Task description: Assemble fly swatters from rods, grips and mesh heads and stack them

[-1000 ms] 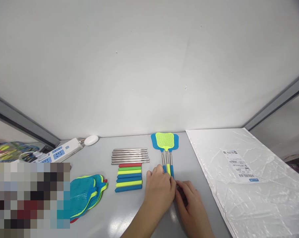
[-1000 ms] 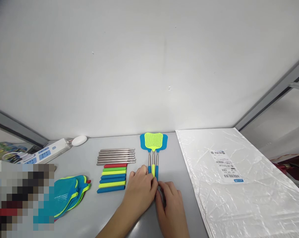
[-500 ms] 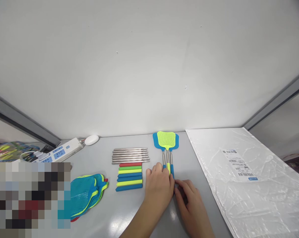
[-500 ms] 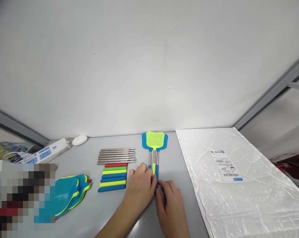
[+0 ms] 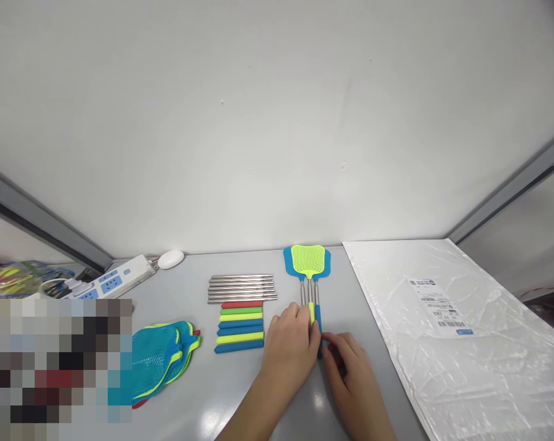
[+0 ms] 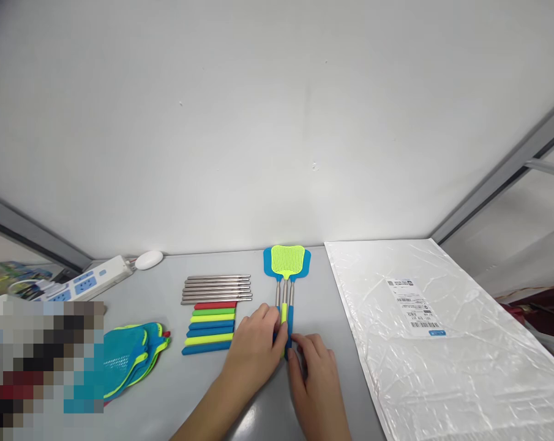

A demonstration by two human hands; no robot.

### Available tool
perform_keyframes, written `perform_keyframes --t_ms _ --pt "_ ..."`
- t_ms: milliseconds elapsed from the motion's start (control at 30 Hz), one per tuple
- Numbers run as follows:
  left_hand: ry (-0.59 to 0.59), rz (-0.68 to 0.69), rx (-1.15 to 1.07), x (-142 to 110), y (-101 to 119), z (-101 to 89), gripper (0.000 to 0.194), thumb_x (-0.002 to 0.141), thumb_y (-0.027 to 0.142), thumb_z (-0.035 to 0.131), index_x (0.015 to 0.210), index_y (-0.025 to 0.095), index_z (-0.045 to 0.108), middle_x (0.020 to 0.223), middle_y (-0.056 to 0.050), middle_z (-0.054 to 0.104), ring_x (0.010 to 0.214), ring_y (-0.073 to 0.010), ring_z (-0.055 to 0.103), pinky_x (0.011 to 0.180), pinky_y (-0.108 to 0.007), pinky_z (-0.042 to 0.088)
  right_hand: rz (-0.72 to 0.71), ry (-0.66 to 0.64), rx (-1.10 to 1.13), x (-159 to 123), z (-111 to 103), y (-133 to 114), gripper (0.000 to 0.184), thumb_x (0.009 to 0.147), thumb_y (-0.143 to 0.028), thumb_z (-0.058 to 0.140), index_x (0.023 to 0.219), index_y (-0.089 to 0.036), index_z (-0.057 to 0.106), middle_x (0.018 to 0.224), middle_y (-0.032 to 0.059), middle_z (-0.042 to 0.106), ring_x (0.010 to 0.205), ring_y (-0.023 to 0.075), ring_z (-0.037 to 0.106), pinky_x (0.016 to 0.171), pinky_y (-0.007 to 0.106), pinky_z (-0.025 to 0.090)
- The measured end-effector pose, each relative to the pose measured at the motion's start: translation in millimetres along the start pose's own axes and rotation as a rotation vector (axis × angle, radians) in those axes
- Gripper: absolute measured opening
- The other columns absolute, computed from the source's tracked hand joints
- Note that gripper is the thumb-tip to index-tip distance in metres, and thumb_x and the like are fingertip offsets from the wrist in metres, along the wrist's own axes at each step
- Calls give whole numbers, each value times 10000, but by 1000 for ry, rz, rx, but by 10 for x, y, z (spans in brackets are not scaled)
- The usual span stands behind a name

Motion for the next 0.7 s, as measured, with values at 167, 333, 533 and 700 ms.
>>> perform_keyframes --t_ms 167,333,533,700 --pt "-33 106 -188 -338 -161 -104 239 976 282 364 768 213 459 803 -10 546 728 -160 514 643 -297 357 31 10 54 -7 -11 10 272 976 -353 412 1145 -237 591 950 63 628 795 203 601 747 354 495" --pt "149 178 -311 -785 -507 -121 188 957 204 392 784 213 466 756 -17 500 723 -162 489 659 -300 375 49 48 112 -12 -46 -38 265 978 -375 420 1104 -228 601 971 67 611 839 195 608 748 329 503" --pt "409 101 -307 -985 -964 -409 114 920 149 475 935 203 575 904 -48 544 844 -176 514 759 -310 419 -39 37 33 -20 -46 -146 265 972 -377 437 1088 -226 621 992 79 615 861 198 622 742 320 518" --pt "472 63 -238 -1040 -1145 -457 189 889 157 533 1024 220 649 976 -64 522 862 -189 491 786 -336 423 -172 -132 -123 170 -84 -470 289 965 -408 444 1140 -249 610 1021 86 614 833 198 619 526 266 487"
Point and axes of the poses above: each hand's wrist, its own x-axis towards the middle knuckle, its own z-axis out of the palm, y = z × x, the point moved 3 cm from there along x, towards the middle knuckle
